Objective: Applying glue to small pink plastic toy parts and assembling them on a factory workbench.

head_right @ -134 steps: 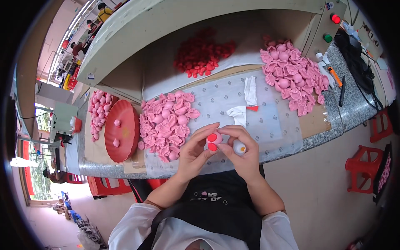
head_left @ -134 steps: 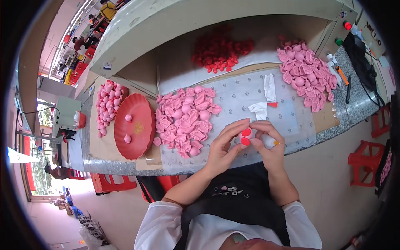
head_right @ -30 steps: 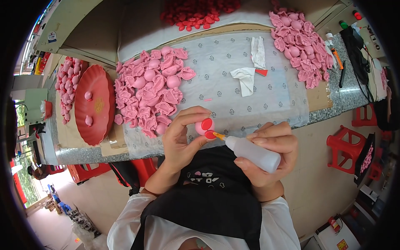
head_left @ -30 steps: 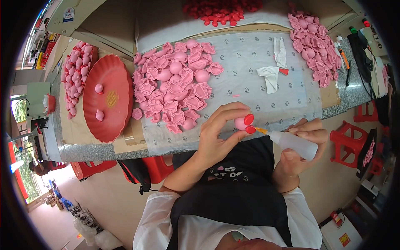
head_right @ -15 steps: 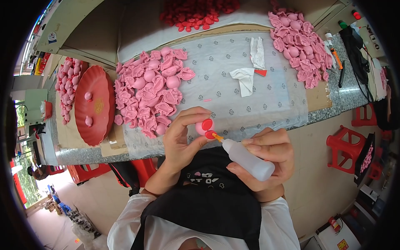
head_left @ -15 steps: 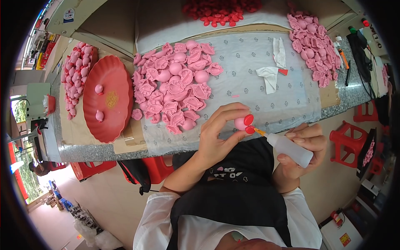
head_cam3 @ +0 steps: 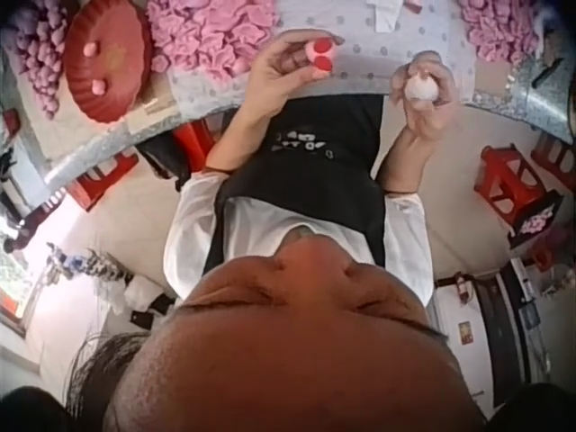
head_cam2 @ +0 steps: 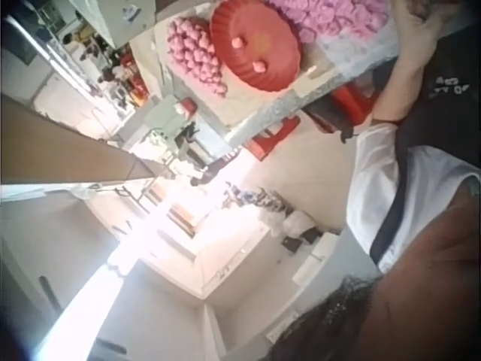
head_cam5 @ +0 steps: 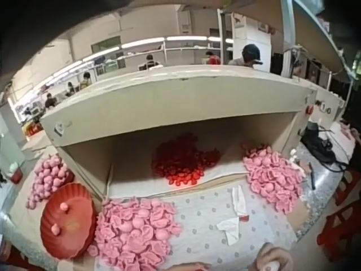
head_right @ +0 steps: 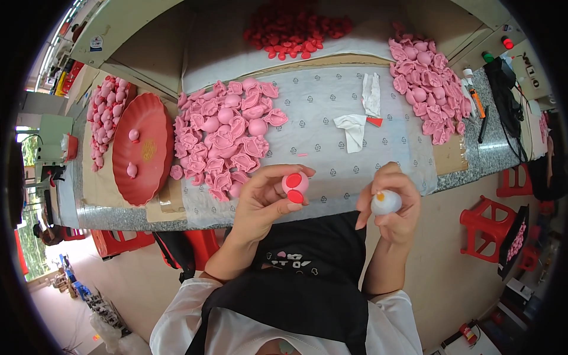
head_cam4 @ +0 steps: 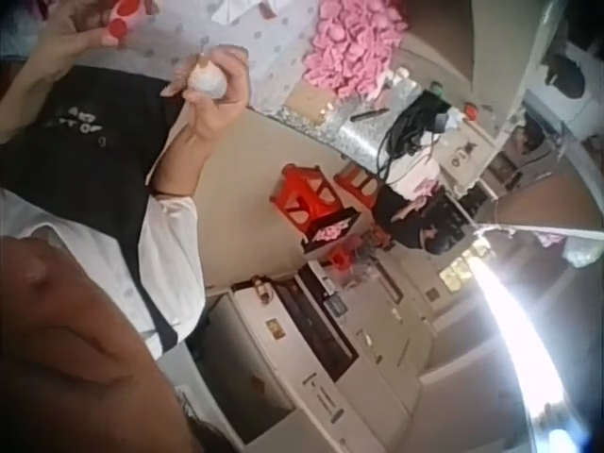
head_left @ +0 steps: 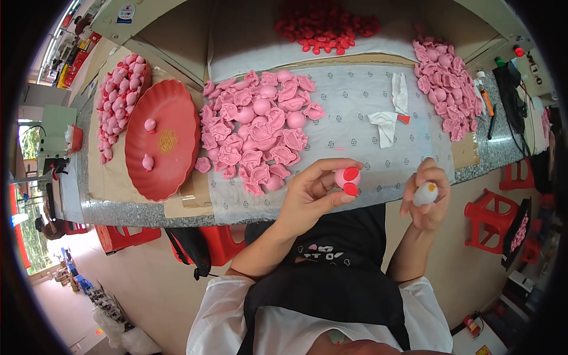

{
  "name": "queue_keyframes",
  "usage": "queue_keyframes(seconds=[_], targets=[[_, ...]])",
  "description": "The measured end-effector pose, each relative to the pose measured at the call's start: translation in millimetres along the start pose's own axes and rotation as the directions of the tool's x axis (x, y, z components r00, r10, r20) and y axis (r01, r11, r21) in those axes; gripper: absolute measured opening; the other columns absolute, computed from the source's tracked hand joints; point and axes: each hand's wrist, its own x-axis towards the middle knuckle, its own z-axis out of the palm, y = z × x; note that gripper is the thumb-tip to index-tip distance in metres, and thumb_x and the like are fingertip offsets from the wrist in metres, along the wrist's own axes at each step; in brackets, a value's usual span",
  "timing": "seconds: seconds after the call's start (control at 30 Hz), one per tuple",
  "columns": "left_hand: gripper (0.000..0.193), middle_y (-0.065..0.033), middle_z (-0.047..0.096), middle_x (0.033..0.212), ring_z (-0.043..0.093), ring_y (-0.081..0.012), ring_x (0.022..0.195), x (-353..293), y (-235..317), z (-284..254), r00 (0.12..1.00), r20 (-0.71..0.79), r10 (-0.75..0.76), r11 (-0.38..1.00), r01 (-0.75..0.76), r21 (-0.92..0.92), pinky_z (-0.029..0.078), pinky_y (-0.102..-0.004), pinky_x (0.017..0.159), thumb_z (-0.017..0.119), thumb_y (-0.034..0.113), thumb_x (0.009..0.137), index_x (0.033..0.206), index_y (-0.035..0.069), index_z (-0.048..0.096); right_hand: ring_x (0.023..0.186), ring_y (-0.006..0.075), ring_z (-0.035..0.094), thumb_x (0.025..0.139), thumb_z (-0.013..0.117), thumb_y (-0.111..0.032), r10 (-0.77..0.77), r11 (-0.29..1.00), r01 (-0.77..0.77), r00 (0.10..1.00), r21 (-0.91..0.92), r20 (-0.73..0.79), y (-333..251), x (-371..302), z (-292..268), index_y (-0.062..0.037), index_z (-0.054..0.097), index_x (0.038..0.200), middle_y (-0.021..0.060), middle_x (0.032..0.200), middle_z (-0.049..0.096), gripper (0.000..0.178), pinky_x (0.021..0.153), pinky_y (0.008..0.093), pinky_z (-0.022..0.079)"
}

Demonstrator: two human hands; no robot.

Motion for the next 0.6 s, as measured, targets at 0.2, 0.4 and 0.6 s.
queue_keyframes(seconds=[0.2, 0.4, 0.6], targets=[[0.032, -0.0194, 0.047, 0.106, 0.051, -0.0201, 0.09, -1.7, -3.7, -6.4, 0.999, 0.053, 0.012, 1.0, -0.011, -0.013, 0.044, -0.0328, 0.075, 0.05, 0.011, 0.078, 0.107, -0.001, 0.043, 0.058, 0.0199, 0.054, 0.067, 0.057, -0.001, 0.178, 0.984, -0.177, 0.983, -0.02, 0.04, 11.0, 9.5, 25.1, -0.0032, 0.037, 0.082, 0.0085, 0.072, 0.044, 0.025, 0.046, 0.0299, 0.05], [0.029, -0.0172, 0.051, 0.101, 0.051, -0.0204, 0.092, -3.7, 0.5, -1.8, 0.998, 0.016, -0.069, 0.998, 0.069, 0.016, 0.041, -0.0313, 0.08, 0.049, 0.007, 0.078, 0.105, -0.003, 0.046, 0.054, 0.0105, 0.047, 0.065, 0.059, -0.004, 0.338, 0.939, -0.338, 0.941, -0.069, -0.007, 17.0, 19.4, 33.8, -0.0035, 0.038, 0.088, 0.0062, 0.075, 0.043, 0.031, 0.039, 0.0217, 0.043], [0.025, -0.0154, 0.052, 0.099, 0.051, -0.0197, 0.093, -4.0, 2.6, -1.1, 0.995, 0.02, -0.093, 0.996, 0.093, -0.009, 0.039, -0.0306, 0.082, 0.049, 0.002, 0.076, 0.101, -0.004, 0.048, 0.047, 0.0048, 0.041, 0.067, 0.06, -0.004, 0.523, 0.852, -0.513, 0.842, -0.107, 0.128, 15.3, 25.8, 33.4, 0.0026, 0.048, 0.095, 0.0023, 0.069, 0.047, 0.032, 0.038, 0.0166, 0.029]])
